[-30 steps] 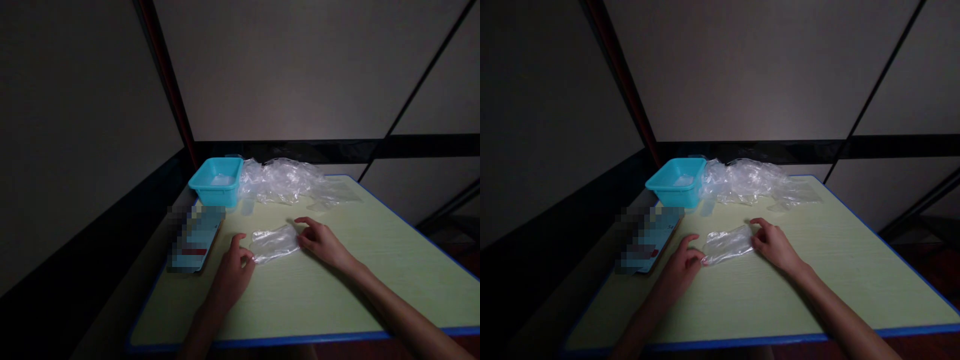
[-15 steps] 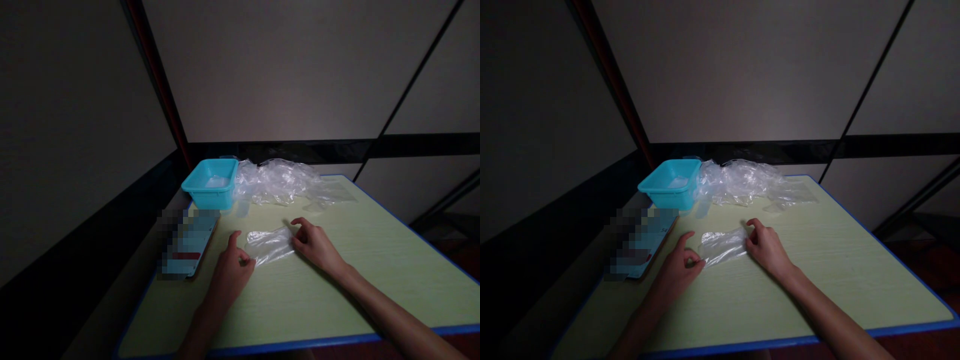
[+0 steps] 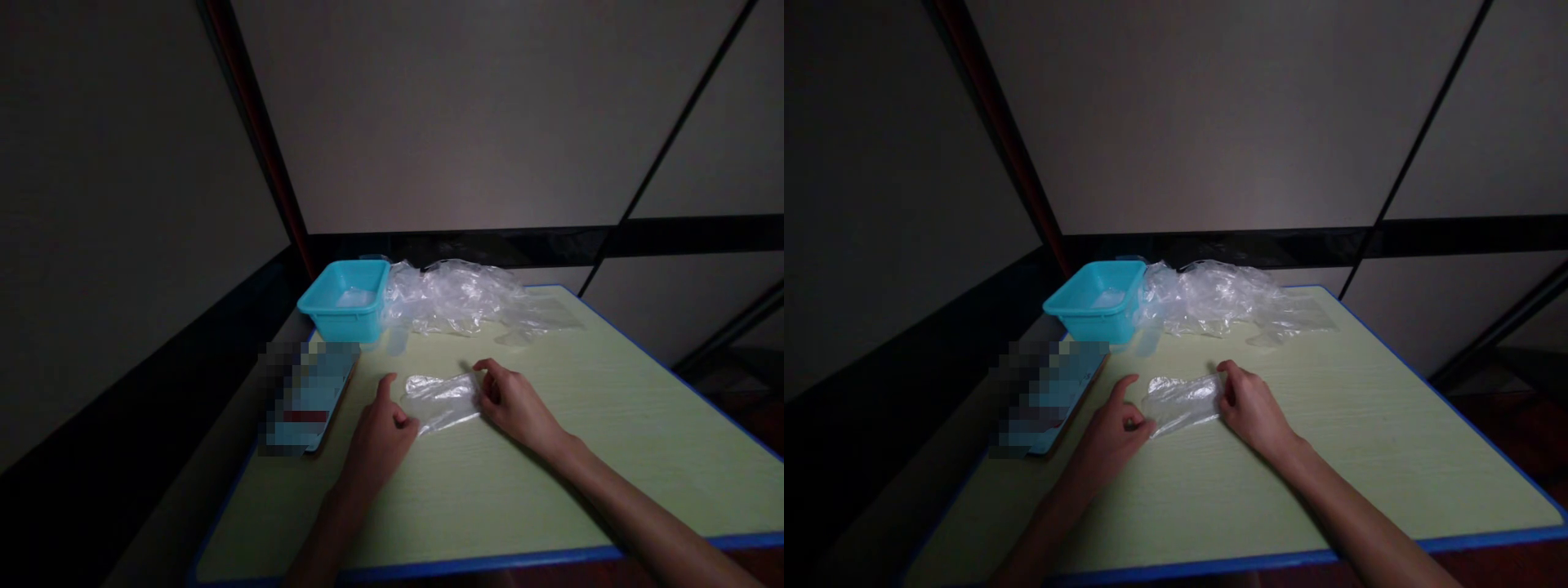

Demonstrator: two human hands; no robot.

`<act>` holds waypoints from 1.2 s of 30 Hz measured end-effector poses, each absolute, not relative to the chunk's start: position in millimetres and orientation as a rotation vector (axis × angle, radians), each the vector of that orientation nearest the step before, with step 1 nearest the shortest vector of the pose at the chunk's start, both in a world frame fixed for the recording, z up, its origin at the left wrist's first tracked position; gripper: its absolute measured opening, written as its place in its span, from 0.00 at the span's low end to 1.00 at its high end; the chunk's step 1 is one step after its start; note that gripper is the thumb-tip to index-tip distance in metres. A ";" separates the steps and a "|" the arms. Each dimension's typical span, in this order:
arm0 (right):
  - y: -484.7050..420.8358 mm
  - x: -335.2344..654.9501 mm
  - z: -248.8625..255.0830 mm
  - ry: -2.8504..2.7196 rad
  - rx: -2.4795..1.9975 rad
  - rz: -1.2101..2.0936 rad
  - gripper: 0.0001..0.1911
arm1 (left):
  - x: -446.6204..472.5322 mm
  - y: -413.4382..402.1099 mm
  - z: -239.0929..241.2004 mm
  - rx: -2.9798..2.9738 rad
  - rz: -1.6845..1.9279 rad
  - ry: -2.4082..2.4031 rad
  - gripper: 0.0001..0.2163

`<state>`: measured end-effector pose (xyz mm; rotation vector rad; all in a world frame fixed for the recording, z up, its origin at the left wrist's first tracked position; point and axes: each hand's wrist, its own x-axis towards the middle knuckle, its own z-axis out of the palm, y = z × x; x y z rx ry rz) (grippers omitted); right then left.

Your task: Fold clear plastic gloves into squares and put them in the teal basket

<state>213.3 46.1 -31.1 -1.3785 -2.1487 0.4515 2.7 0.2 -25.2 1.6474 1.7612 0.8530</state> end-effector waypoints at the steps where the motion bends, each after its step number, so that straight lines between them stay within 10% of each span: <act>1: 45.4 213.6 -30.9 -2.157 -1.371 0.424 0.20 | 2.7 0.3 -25.2 1.648 0.854 1.761 0.30; 18: 30.8 212.8 -38.4 -2.729 -1.111 -0.030 0.36 | 4.2 0.7 -28.3 1.658 0.858 1.772 0.30; 36: 34.2 215.3 -50.9 -2.749 -1.129 -0.175 0.31 | 61.7 -5.0 -14.4 2.603 0.466 1.666 0.27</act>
